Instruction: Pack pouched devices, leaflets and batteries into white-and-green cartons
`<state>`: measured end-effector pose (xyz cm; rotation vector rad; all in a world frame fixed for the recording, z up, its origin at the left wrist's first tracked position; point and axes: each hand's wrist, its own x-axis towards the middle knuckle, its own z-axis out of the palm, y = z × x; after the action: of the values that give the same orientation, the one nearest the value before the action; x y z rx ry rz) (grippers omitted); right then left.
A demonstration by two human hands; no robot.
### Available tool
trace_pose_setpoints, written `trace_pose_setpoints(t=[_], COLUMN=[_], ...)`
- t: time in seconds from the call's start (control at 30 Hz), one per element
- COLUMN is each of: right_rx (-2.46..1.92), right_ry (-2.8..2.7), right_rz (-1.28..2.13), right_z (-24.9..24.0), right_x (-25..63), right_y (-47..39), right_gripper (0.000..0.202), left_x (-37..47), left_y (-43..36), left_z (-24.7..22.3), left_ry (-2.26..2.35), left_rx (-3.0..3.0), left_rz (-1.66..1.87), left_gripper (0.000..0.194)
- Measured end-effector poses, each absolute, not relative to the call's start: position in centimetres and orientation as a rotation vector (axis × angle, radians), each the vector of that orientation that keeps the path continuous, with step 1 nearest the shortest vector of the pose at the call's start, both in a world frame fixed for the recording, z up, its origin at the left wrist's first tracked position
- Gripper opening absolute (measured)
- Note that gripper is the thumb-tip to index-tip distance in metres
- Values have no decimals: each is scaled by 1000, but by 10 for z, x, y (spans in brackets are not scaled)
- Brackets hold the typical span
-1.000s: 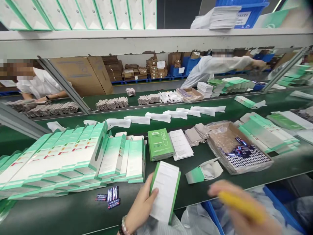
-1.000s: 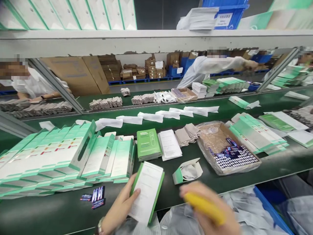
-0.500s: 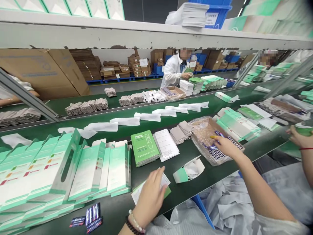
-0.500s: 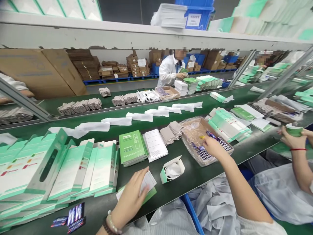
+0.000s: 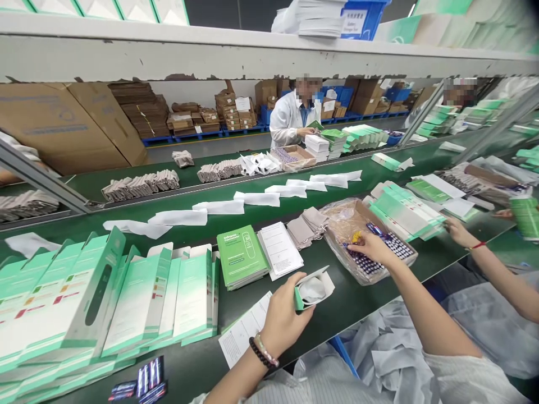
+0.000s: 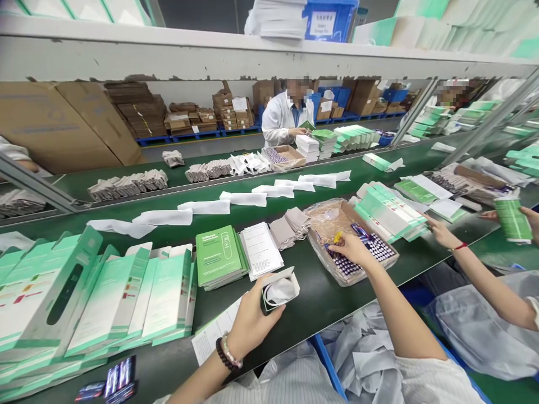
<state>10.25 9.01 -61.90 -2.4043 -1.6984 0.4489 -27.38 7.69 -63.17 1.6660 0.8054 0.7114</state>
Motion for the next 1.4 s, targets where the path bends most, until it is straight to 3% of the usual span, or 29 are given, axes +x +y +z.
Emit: trace_pose_setpoints(t=[0.2,0.33,0.43,0.57,0.67,0.77,0.87,1.0,1.27,1.4], right_rx=[-2394,-2090,-1813,-1659,-1604,-1696,-1756,-1690,-1361,-1370], right_ry=[-1385,-1239,-1246,-1645,-1657,-1406,-1236,-1070,-798,-788], right_rz=[212,243,229,212,104,63,410,978,1198,1222], right_z=[-593,-557,-542,-552,-568,-576,-577,-579,-589,-591], right_x=[88,9,-75,-143,-149,-144,-142,-143,-149,-155], right_y=[84,64,47,40,42,41,40,40,41,40], right_gripper=[43,42,30,8,17,39,59,39,43,35], left_x=[-281,-280,-278,-278,-278,-280,-283,-286,-278,-271], left_y=[84,83,82,81,82,84,85,82,74,77], left_z=[-634,-634,-635,-634,-633,-633,-634,-631,-622,-622], left_ry=[847,834,815,751,731,722,683,513,600,704], left_rx=[1610,1589,1574,1549,1540,1530,1537,1444,1229,1109], left_rz=[748,787,815,841,827,777,768,885,1002,1120], left_gripper=[54,50,50,49,48,51,56,72,50,31])
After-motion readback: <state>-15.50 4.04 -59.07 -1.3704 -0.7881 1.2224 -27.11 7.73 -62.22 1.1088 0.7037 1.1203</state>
